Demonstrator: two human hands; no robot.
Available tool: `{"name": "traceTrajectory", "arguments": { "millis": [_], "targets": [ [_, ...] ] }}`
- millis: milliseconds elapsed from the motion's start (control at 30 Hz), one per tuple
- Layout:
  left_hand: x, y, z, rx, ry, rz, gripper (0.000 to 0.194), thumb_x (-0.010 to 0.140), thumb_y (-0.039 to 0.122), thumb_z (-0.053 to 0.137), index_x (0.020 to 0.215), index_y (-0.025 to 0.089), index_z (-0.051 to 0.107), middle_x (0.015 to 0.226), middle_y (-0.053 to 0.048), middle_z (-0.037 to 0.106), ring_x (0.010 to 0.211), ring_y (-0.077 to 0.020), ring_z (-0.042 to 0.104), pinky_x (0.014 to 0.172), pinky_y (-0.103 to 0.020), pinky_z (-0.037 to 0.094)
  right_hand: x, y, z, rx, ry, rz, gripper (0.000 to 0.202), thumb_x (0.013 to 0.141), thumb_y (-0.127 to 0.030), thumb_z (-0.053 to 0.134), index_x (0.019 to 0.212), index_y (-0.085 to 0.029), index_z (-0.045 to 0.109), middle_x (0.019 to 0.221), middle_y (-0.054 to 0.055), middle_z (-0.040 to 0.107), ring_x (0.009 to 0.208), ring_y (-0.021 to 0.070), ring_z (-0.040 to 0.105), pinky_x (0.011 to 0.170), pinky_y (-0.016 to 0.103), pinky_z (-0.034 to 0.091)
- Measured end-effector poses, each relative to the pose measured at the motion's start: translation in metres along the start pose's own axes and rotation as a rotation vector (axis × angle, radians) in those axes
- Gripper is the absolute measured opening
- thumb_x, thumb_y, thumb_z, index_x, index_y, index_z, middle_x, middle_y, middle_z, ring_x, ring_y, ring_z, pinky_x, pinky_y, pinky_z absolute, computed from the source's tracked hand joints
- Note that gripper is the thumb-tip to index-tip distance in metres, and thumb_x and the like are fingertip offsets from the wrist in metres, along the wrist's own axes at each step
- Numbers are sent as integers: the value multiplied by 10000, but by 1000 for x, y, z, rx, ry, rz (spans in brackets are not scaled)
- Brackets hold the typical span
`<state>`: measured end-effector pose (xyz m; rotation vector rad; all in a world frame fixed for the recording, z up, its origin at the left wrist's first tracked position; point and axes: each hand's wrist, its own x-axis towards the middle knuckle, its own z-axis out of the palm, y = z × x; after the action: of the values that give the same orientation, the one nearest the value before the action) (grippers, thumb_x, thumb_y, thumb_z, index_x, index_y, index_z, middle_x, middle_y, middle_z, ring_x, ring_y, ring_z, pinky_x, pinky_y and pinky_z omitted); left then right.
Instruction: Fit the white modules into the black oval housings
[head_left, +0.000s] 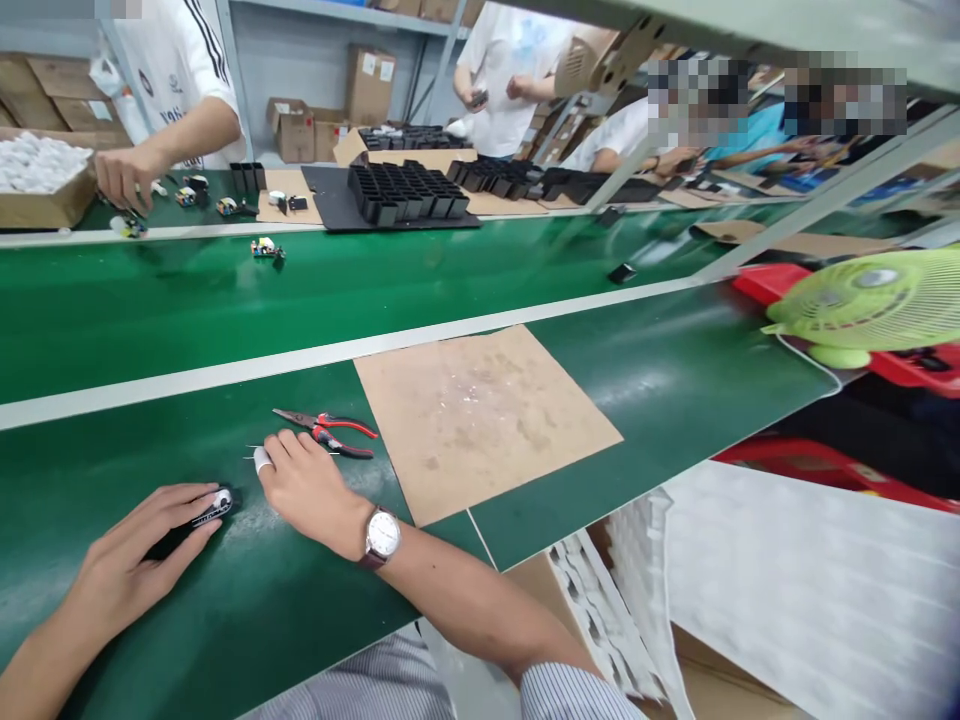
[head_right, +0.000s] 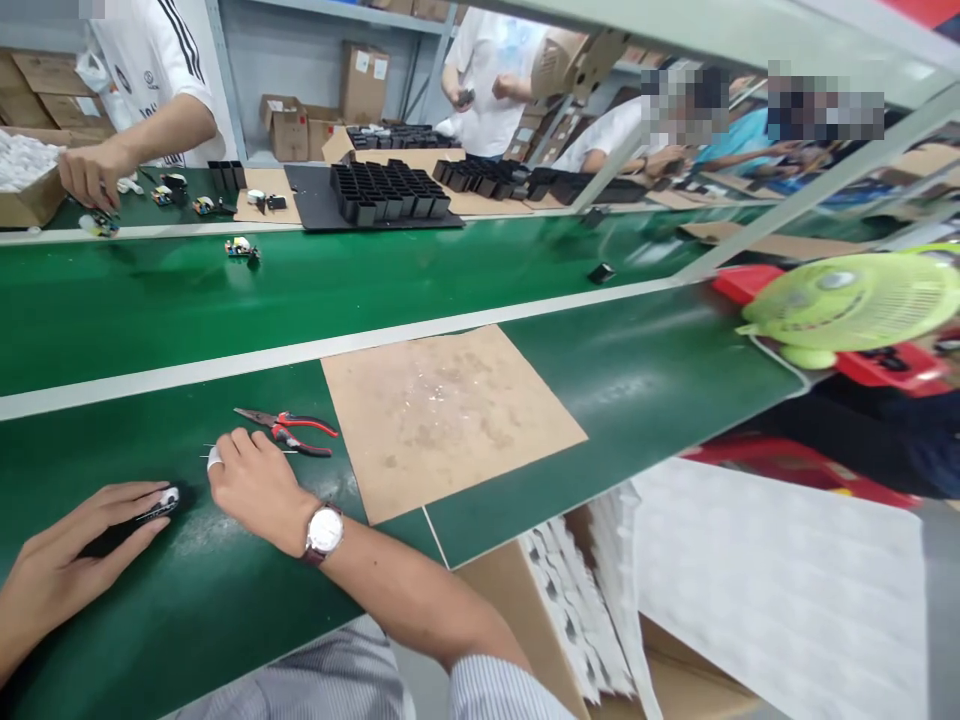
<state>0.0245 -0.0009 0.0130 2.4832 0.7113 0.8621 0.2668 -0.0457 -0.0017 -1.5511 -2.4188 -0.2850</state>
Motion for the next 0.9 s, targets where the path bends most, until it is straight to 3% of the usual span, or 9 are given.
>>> {"name": "traceTrajectory", "arguments": {
  "millis": [133, 233, 367, 500, 900],
  "targets": [
    [-4, -5, 5, -21, -18, -33, 268, 979, 229, 713, 1241, 282, 696, 1219, -47, 756, 1095, -255, 746, 988, -425, 621, 0, 2, -1, 46, 45, -4, 188, 1002, -73, 524, 1107, -57, 678, 1117, 177, 632, 1017, 288, 560, 837, 424, 483],
    [-13, -11, 8, 7, -26, -179, 332, 980, 326, 729, 1291, 271, 628, 1210, -47, 768, 1095, -248, 761, 964, -388, 640, -1, 0, -2, 200, 166, 14, 325, 982, -59, 512, 1283, -28, 630, 1159, 187, 649, 1054, 300, 556, 856, 441, 507],
    [-23, -14, 7, -2, -23, -295, 402, 980, 378, 725, 1324, 268, 548, 1216, -49, 760, 1107, -242, 765, 964, -378, 646, 0, -8, -4, 476, 256, -103, 351, 990, -65, 507, 1323, -97, 613, 1243, 163, 658, 1138, 290, 563, 931, 448, 537],
    [-23, -11, 3, -45, -77, -271, 348, 1025, 326, 660, 1343, 282, 526, 1271, -61, 725, 1170, -232, 738, 995, -377, 626, 1, -18, -5, 565, 224, -157, 317, 1042, -177, 541, 1353, -158, 598, 1290, 152, 652, 1185, 284, 579, 993, 481, 562],
    [-26, -8, 3, -116, -91, -285, 366, 1028, 297, 636, 1366, 278, 497, 1317, -80, 699, 1174, -240, 731, 990, -389, 613, 3, -24, -5, 620, 94, -143, 469, 998, -96, 518, 1455, -203, 528, 1220, 153, 613, 1081, 286, 621, 899, 494, 622]
  ]
}}
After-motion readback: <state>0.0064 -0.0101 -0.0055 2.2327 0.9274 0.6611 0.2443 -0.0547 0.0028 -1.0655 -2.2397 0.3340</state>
